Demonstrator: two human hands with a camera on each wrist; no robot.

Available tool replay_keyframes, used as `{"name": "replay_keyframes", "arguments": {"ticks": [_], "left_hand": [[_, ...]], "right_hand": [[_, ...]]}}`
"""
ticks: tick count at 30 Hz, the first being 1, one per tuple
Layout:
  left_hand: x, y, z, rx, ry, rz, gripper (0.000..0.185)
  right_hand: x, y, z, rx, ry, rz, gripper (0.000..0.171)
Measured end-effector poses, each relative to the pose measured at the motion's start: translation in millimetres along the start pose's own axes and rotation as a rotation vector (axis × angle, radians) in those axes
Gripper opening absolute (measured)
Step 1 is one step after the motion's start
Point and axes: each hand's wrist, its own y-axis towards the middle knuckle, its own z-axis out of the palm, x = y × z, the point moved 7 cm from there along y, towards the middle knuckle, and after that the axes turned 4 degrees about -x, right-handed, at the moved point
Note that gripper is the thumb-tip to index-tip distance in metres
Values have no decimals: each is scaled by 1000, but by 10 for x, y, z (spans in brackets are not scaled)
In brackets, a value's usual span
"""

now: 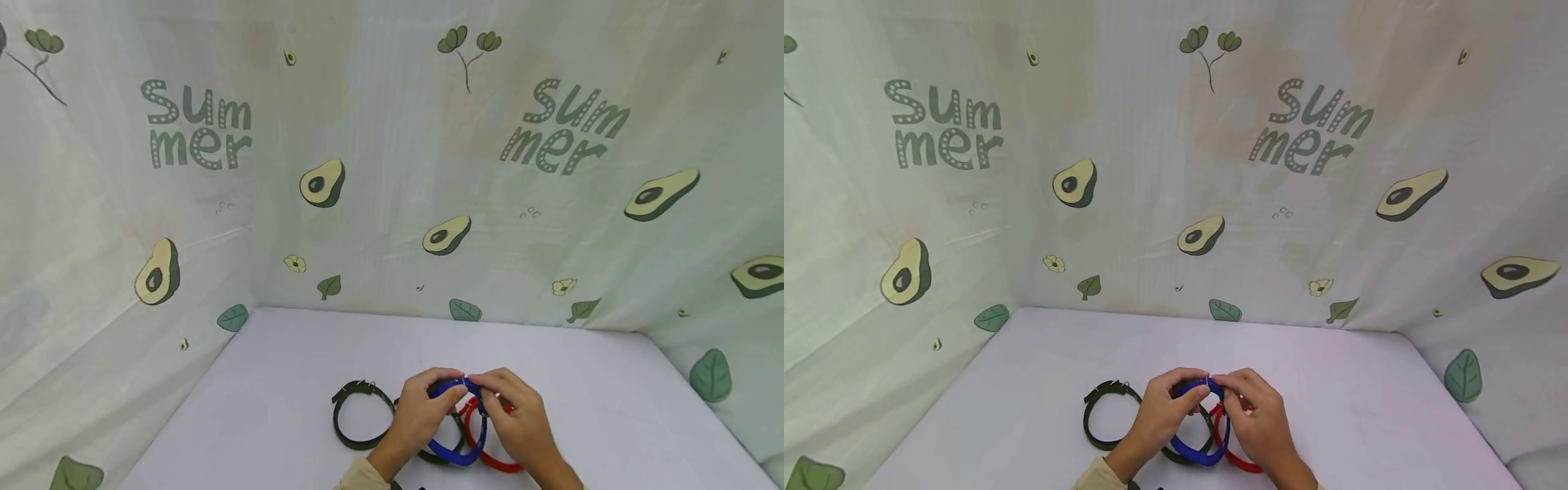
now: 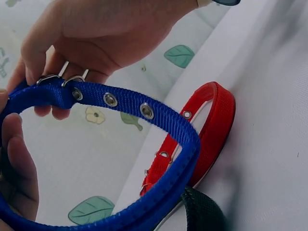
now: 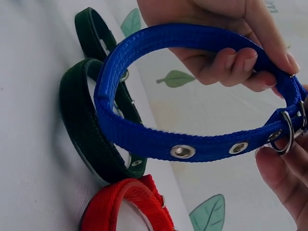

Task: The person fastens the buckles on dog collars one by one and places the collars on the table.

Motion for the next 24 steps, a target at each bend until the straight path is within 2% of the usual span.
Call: {"name": "replay_keyframes", "arguments": {"ticks": [6, 12, 15, 21, 24], "left_hand": [[49, 22, 4, -34, -82, -38, 23], [105, -2, 10, -39, -154, -58, 22], [134, -11, 3, -37, -171, -69, 22], [141, -14, 7, -20, -171, -77, 21], [127, -2, 10, 9, -122, -75, 24]], "right_hand": [[-12, -38, 54, 40, -33, -15, 39], [-58, -134, 56, -48, -112, 39, 38], [-49, -154, 80, -77, -124, 24, 34], [-28, -129, 117, -89, -186, -43, 28], [-40, -95, 109, -87, -222, -52, 24]]}}
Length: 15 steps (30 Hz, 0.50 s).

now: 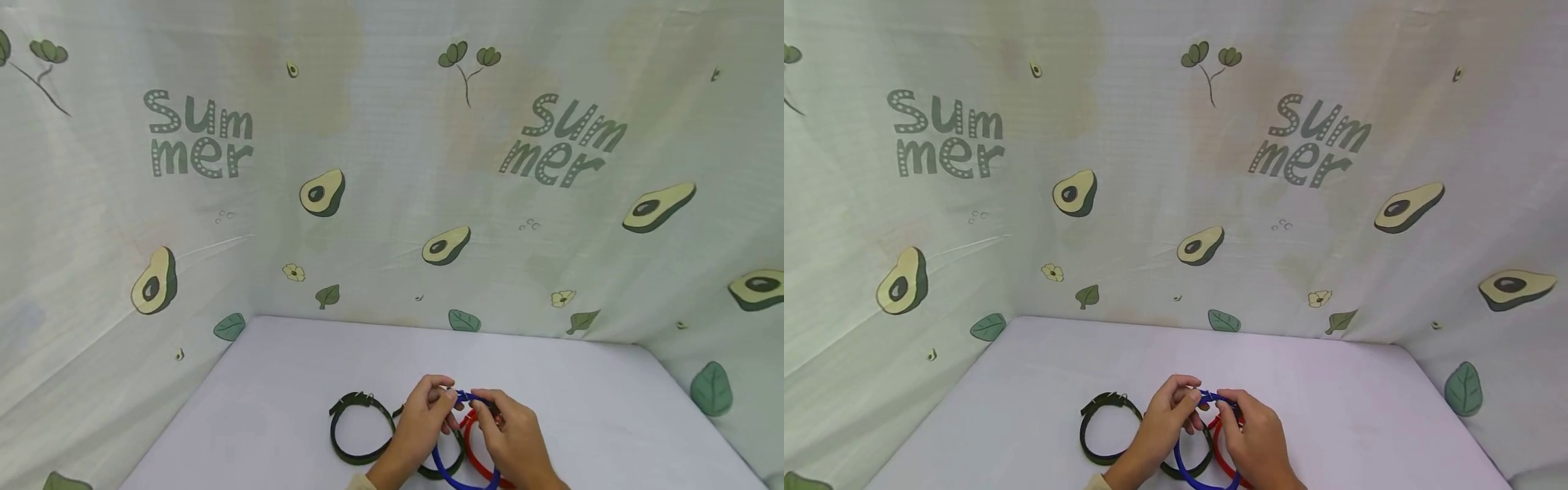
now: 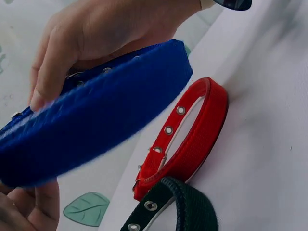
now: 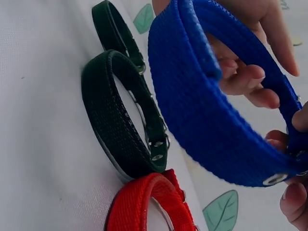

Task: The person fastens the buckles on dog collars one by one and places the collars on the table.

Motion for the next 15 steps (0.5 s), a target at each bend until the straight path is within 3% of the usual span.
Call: {"name": "replay_keyframes", "arguments": {"ticks": [4, 8, 11, 15], "left_hand": [[-29, -5, -13, 40, 94, 13, 27], [-37, -2, -55, 35, 143, 12, 21], [-19, 7, -76, 13, 141, 8, 18], [36, 19, -96, -23, 129, 13, 15]], "right_hand": [[-13, 15, -14, 22, -21, 18, 21], [-48, 22, -2, 63, 14, 95, 19], [-127, 25, 32, 131, 101, 249, 14], [-294, -31, 75, 233, 234, 554, 21]]}}
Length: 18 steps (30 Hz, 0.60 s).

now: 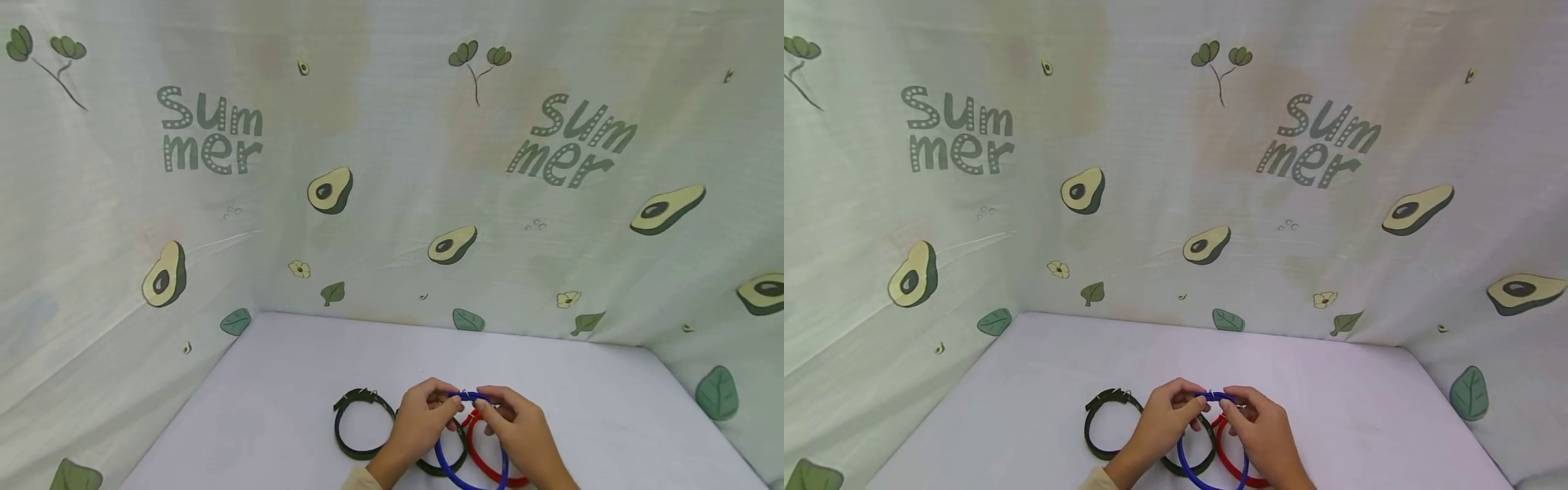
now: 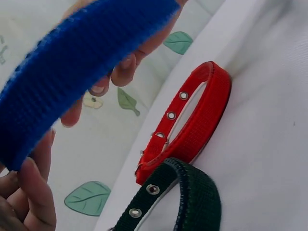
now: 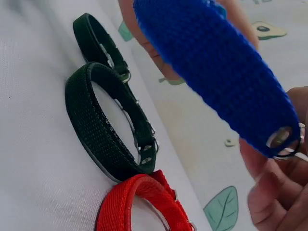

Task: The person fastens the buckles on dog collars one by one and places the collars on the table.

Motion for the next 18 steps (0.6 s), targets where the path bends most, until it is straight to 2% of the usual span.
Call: {"name": "replay_keyframes", "arguments": {"ticks": [3, 6, 11, 15, 18], "left_hand": [[49, 1, -15, -58, 2, -12, 13], [86, 21, -37, -125, 5, -22, 11], [92, -11, -80, -206, 18, -28, 9], [91, -41, -73, -249, 22, -36, 8], [108, -22, 17, -247, 20, -54, 6]], "right_hand": [[-120, -26, -22, 53, 39, 177, 34], [-208, -63, -51, 82, 27, 269, 41], [-296, -165, -56, 145, -14, 299, 49], [-392, -241, -38, 259, 53, 303, 58], [-469, -255, -113, 262, 82, 333, 60]]}}
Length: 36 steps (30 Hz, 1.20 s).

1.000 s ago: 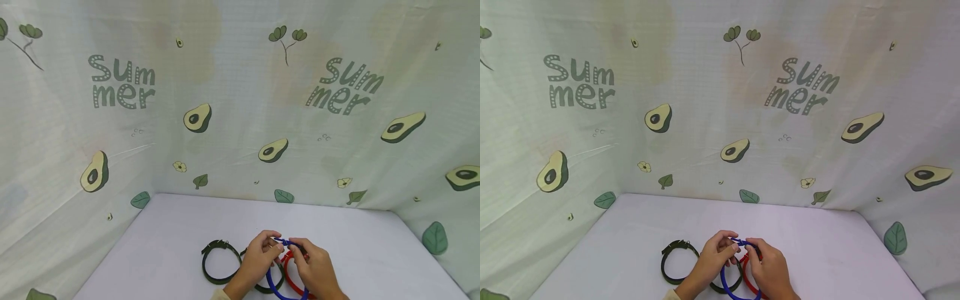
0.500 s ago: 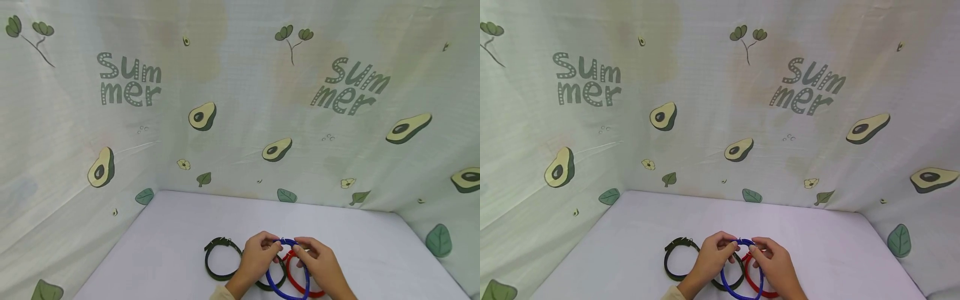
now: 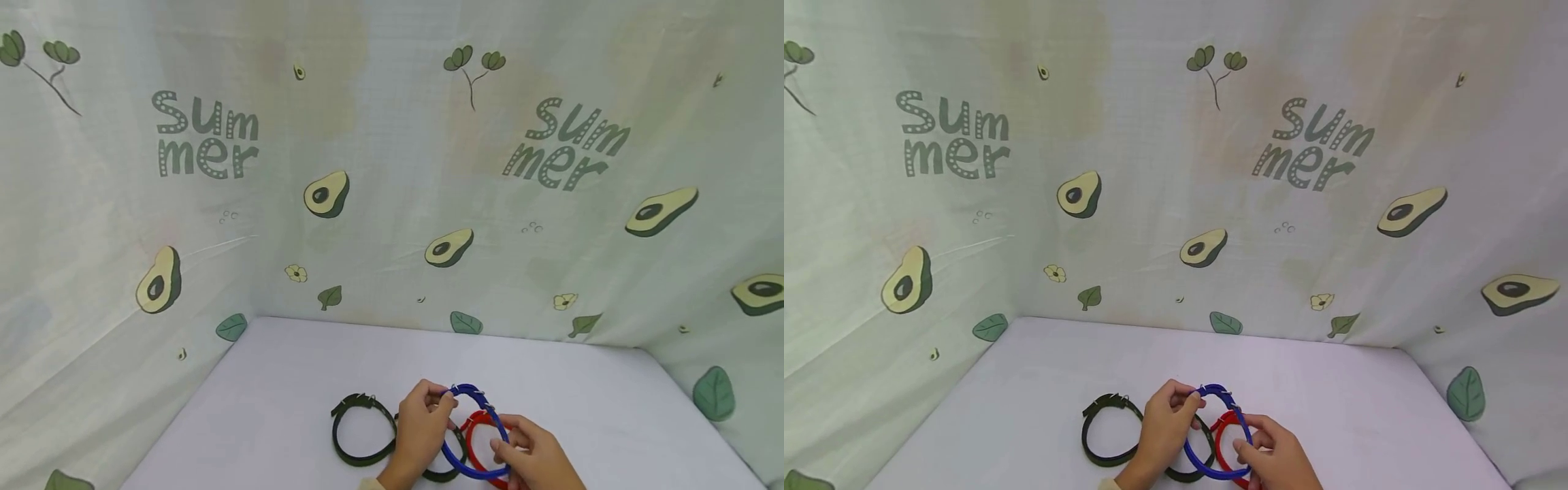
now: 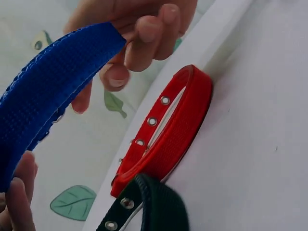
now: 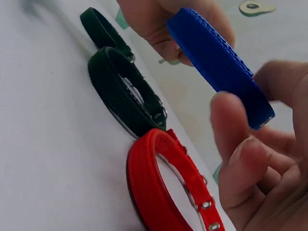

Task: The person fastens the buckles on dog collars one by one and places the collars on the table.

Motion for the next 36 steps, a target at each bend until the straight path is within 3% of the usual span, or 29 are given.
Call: {"name": "replay_keyframes", "arguments": {"ticks": [7, 9, 19, 27, 36], "left_hand": [[12, -70, 213, 68, -6, -38, 12], [12, -95, 253, 84, -7, -41, 12], [9, -198, 562, 210, 71, -52, 24], [17, -225, 731, 207, 97, -74, 31], [-14, -267, 847, 236, 140, -70, 26]], "right_hand": [[-76, -18, -356, -261, -70, 106, 49], [-90, -22, -433, -295, -89, 127, 50], [-286, -63, -843, -398, -138, 196, 52], [-332, -44, -1038, -420, -232, 173, 48], [-348, -28, -1196, -449, -371, 158, 45]]}}
